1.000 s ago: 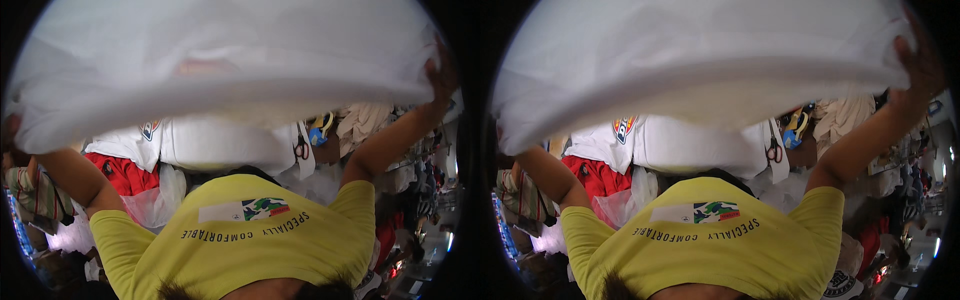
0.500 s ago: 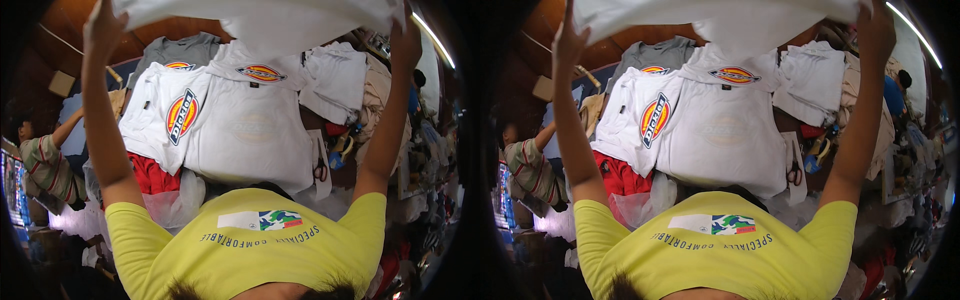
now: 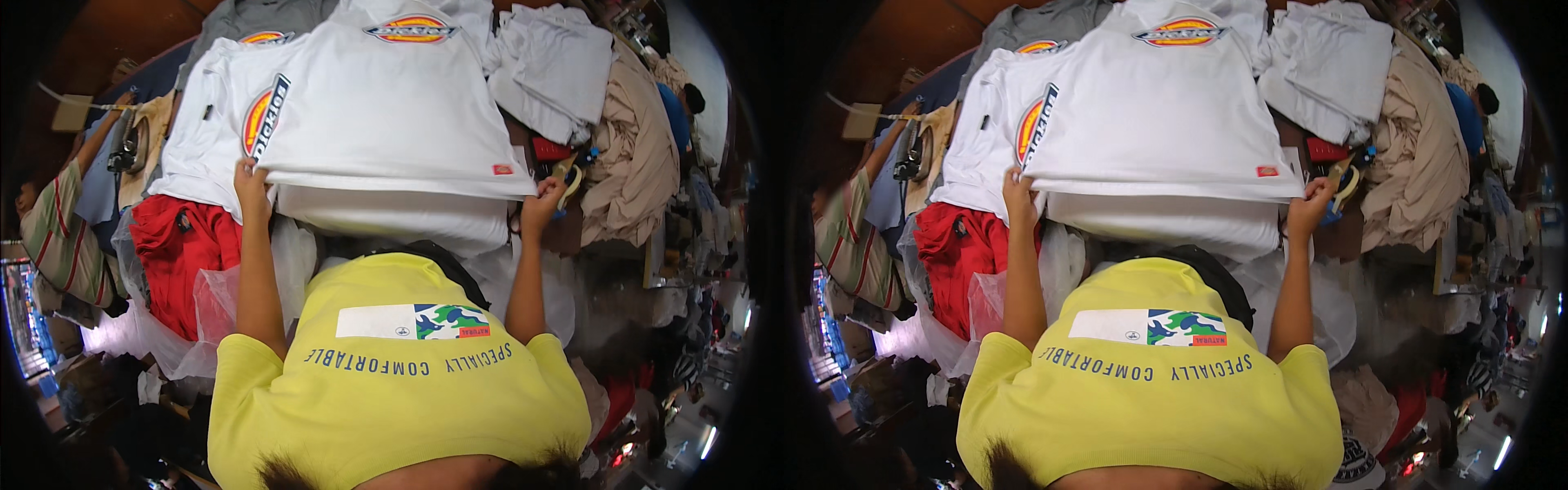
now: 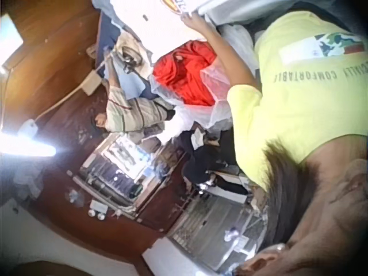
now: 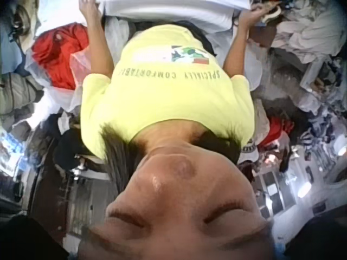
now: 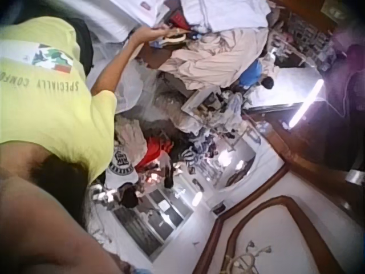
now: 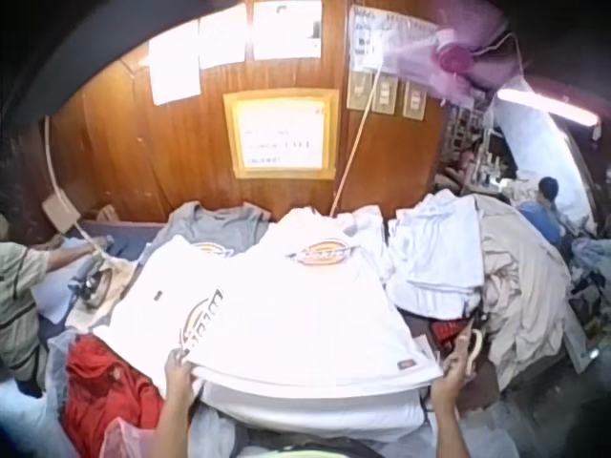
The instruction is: The person picks up, inspects, and folds white t-shirts on a large work table. They use shears to trim loose threads from several shirts before stacking them on the table.
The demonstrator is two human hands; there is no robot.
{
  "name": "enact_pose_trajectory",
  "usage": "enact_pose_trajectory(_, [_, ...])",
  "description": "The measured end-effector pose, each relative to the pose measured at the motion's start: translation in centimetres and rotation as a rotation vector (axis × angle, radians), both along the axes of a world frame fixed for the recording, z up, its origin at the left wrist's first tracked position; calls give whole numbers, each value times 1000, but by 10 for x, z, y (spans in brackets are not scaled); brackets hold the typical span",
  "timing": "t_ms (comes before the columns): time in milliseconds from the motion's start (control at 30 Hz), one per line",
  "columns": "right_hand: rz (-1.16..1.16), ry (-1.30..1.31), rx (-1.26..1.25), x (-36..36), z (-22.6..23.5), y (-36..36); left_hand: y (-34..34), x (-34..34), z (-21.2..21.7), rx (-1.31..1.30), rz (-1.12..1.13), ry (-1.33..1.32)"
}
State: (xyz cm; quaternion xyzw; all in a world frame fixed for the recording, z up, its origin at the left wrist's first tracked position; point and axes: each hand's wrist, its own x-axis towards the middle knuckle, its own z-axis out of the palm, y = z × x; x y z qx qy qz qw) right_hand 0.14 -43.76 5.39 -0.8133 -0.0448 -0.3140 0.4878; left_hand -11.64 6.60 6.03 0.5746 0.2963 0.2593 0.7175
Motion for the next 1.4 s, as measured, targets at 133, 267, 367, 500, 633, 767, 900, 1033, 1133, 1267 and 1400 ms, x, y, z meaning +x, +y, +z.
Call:
enact_pose_trajectory(133, [-71, 358, 403, -36, -76, -10, -9, -33, -69, -332, 49, 78])
enact_pose_trajectory(267, [-24, 410, 571, -46, -64, 3, -12, -38, -61, 49, -85, 119])
enact_pose_trajectory(367, [54, 428, 559, -47, -62, 1, -16, -45, -57, 217, -213, 116])
enact_pose_trajectory(500, [55, 517, 531, -44, -58, 0, -7, -54, -60, 26, -100, 87])
enact_pose_trajectory(633, [134, 623, 548, -45, -43, 2, -5, -53, -59, -39, -96, 126])
enact_pose_trajectory(767, [287, 728, 634, -38, -27, -5, 0, -44, -38, -147, -92, 271])
enact_pose_trajectory(900, [413, 835, 791, -21, -14, -10, 9, -16, -34, 128, -140, 518])
enact_pose_trajectory(1033, [337, 991, 722, 16, -10, -5, 30, 33, -39, 527, -205, 663])
enact_pose_trajectory(1133, [275, 1113, 589, 50, -25, -10, 24, 65, -24, 569, -262, 645])
enact_pose_trajectory(1267, [354, 1028, 320, 42, -23, -9, 25, 63, -16, 446, -382, 419])
enact_pose_trajectory(1400, [251, 1030, 364, -4, -7, -14, 25, 32, -15, 491, -392, 322])
